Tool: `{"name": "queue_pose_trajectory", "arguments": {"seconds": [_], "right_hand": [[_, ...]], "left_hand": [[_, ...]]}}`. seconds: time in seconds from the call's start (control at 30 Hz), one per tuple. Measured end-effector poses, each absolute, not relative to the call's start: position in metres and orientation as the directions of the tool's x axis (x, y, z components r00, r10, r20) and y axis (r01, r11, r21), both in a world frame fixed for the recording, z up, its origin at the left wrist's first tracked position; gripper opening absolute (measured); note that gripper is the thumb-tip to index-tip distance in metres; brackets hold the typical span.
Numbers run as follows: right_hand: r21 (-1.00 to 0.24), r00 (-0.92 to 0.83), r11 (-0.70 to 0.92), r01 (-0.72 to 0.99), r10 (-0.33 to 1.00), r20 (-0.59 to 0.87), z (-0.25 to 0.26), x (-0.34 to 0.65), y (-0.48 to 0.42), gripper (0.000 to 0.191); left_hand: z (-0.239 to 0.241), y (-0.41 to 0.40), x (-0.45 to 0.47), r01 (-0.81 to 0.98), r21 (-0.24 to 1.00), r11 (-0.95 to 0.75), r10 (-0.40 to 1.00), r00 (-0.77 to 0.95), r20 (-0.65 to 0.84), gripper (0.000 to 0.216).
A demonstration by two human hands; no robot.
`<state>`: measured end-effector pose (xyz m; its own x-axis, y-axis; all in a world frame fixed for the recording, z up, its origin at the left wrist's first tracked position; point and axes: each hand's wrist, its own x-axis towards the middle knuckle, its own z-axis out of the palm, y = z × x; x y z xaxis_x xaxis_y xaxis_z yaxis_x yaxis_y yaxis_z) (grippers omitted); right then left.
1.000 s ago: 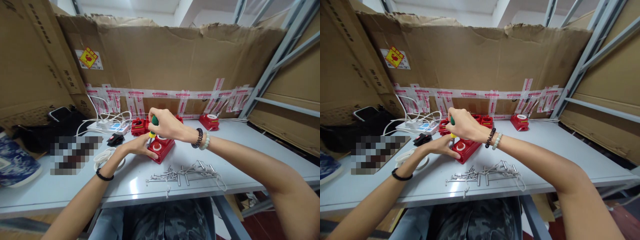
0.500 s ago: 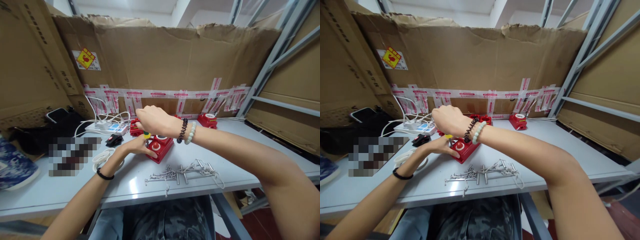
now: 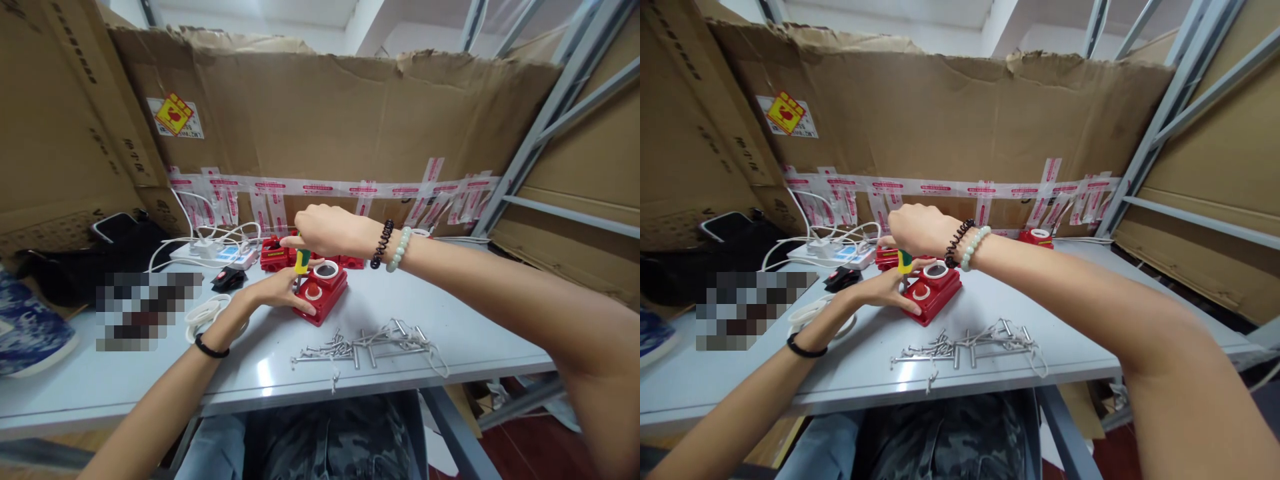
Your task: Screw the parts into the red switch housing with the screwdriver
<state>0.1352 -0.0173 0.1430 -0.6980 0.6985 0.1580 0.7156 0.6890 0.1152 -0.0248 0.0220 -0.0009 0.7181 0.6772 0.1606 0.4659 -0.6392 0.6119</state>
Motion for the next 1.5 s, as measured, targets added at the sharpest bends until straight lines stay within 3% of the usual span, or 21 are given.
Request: {"name": "queue_pose_trajectory", "arguments": {"seconds": [0.13, 0.23, 0.43, 0.53, 0.7, 0.87, 1.03, 1.1, 1.2, 1.3, 1.4, 1.5], "right_hand": [[0.113, -0.804, 0.796, 0.595, 0.591, 0.073, 0.145, 0.138, -0.019, 0.019], [0.097, -0.854, 0.849, 0.519, 0.518, 0.044, 0.145, 0.144, -0.020, 0.016], [0.165, -0.684, 0.664, 0.729, 0.695, 0.221, 0.135, 0.143, -0.021, 0.031], [0.130, -0.749, 0.742, 0.658, 0.628, 0.208, 0.135, 0.142, -0.020, 0.023], [0.056, -0.885, 0.886, 0.461, 0.455, 0.095, 0.139, 0.145, -0.022, 0.019], [0.062, -0.769, 0.777, 0.626, 0.602, 0.215, 0.134, 0.141, -0.023, 0.022], [-0.045, -0.857, 0.869, 0.492, 0.493, 0.150, 0.137, 0.140, -0.025, 0.013], [-0.021, -0.828, 0.837, 0.547, 0.545, 0.131, 0.138, 0.140, -0.025, 0.005], [0.042, -0.747, 0.757, 0.652, 0.633, 0.202, 0.135, 0.138, -0.023, 0.019], [0.008, -0.774, 0.792, 0.611, 0.594, 0.220, 0.134, 0.135, -0.021, 0.019], [-0.060, -0.849, 0.865, 0.498, 0.501, 0.169, 0.138, 0.132, -0.022, 0.031], [-0.038, -0.843, 0.860, 0.509, 0.507, 0.182, 0.137, 0.130, -0.022, 0.022]], "left_hand": [[0.003, 0.019, -0.024, 0.501, 0.612, -0.613, 0.702, 0.700, 0.131, 0.097], [0.003, 0.019, -0.025, 0.488, 0.600, -0.634, 0.683, 0.717, 0.139, 0.094], [-0.001, 0.023, -0.025, 0.479, 0.576, -0.662, 0.665, 0.730, 0.158, 0.097], [-0.001, 0.023, -0.025, 0.480, 0.579, -0.659, 0.671, 0.722, 0.166, 0.097], [0.001, 0.021, -0.026, 0.531, 0.605, -0.594, 0.713, 0.696, 0.088, 0.078], [0.000, 0.022, -0.026, 0.531, 0.592, -0.606, 0.722, 0.680, 0.128, 0.092], [0.000, 0.023, -0.026, 0.540, 0.583, -0.607, 0.717, 0.688, 0.110, 0.084], [0.000, 0.022, -0.026, 0.543, 0.578, -0.609, 0.720, 0.685, 0.115, 0.085], [0.002, 0.021, -0.025, 0.521, 0.581, -0.625, 0.705, 0.696, 0.135, 0.093], [0.003, 0.020, -0.024, 0.522, 0.591, -0.615, 0.711, 0.691, 0.129, 0.095], [0.003, 0.020, -0.024, 0.535, 0.606, -0.589, 0.722, 0.685, 0.097, 0.090], [0.002, 0.020, -0.024, 0.548, 0.595, -0.588, 0.729, 0.678, 0.096, 0.090]]}}
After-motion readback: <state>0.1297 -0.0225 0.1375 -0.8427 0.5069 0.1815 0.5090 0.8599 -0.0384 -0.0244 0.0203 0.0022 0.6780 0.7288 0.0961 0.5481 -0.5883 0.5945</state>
